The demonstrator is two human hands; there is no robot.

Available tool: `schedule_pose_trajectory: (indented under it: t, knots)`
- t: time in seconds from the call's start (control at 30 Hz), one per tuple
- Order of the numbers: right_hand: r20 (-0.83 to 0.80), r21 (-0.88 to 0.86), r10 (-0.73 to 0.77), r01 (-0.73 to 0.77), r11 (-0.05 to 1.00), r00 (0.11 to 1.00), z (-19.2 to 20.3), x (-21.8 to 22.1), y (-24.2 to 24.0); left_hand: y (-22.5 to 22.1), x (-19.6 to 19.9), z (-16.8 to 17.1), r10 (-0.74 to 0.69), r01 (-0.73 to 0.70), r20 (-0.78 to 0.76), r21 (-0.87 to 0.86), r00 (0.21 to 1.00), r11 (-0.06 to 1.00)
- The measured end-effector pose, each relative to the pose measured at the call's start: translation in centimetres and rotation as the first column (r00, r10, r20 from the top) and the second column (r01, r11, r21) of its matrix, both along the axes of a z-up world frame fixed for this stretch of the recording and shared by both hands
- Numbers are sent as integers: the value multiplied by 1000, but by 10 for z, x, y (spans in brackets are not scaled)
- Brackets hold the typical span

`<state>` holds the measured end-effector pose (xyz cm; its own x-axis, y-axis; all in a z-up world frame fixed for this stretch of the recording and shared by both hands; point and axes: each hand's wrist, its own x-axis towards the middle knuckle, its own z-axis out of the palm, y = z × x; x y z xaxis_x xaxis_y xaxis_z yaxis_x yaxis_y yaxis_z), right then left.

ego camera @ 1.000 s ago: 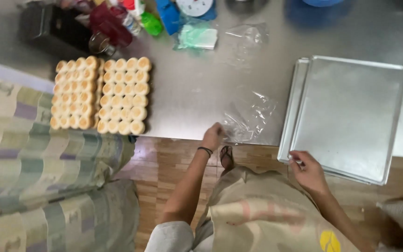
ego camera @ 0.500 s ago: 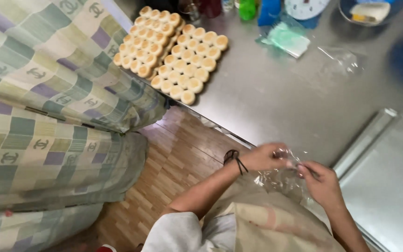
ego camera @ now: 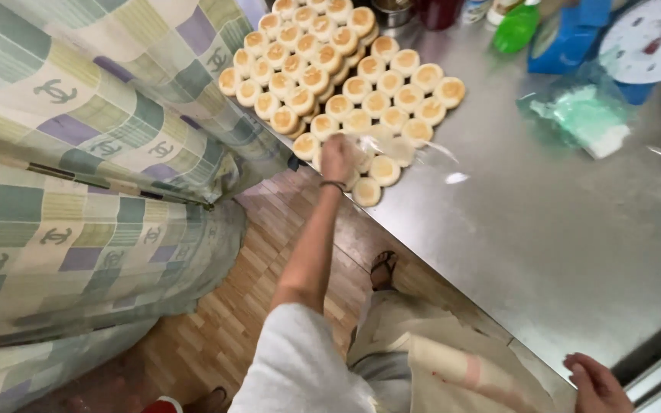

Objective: The person places several batches of bread rolls into clear plastic bags by hand and places the filled bags onto metal trays.

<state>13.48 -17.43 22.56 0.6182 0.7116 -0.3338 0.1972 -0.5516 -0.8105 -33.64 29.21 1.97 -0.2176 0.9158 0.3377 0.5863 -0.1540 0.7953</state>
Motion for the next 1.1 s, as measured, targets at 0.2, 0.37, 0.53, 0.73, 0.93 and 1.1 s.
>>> schedule_pose_trajectory:
  t: [0.2, 0.37, 0.53, 0.73, 0.93, 1.1]
  knots:
    - [-55, -397, 414, -400, 826, 909, -24, -34, 85, 5, -52, 35, 105, -197, -412, -188, 905, 962]
    - [-55, -354, 352, -348, 868, 934, 25, -77, 145, 1, -60, 11, 201, -286, -404, -162, 892, 944]
    - [-5, -232, 404, -394, 889, 915, 2, -59, 175, 14, -75, 24, 232, -339, -375, -250, 898, 907]
    - [-22, -317, 438, -421, 850, 899, 18, -59, 229, 16, -88, 14, 127, -219, -324, -267, 937, 939]
    - [95, -211, 604, -577, 789, 791, -15, -14, 246, -2, -51, 62, -358, 203, 22, -855, 933, 477]
    - [169, -399, 647, -549, 735, 743, -57, 27, 279, 1, -22, -29, 41, 192, 354, -597, 934, 779]
